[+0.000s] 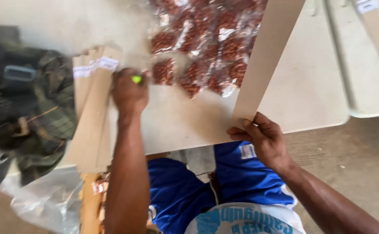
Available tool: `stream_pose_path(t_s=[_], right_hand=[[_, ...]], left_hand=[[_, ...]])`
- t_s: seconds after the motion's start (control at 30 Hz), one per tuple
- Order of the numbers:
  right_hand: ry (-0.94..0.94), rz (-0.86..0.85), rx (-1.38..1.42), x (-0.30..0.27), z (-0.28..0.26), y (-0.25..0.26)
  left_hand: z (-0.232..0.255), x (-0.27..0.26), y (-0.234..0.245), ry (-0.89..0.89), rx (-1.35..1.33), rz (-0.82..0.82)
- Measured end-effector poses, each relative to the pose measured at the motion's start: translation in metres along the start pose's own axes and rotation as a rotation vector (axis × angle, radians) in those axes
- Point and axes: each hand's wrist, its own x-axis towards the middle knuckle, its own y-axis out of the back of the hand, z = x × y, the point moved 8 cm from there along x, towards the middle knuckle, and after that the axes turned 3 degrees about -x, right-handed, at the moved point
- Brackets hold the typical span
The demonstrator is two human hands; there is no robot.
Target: The person sits at a table and repeatedly picks up small plastic bags filled with peanuts, staples a paper tag to each bag using a handheld stapler, and places the finished items into a cardboard box.
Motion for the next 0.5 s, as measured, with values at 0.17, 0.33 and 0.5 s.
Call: stream_pose_path(t_s=[0.17,0.33,0.5], right_hand=[[-0.025,-0.086,0.008,-0.002,0.021,-0.014],[-0.093,-0.074,-0.127,-0.005,0.013,-0.009],[-0.263,-0.003,0.012,-0.004,0.030,-0.009]], left_hand=[[0.017,0.008,-0.022,0.131,0.079,-0.132],[0.023,-0.009,-0.022,0.054,0.088,-0.148],[0.043,-0.057,0.048,-0.356,-0.219,0.355]])
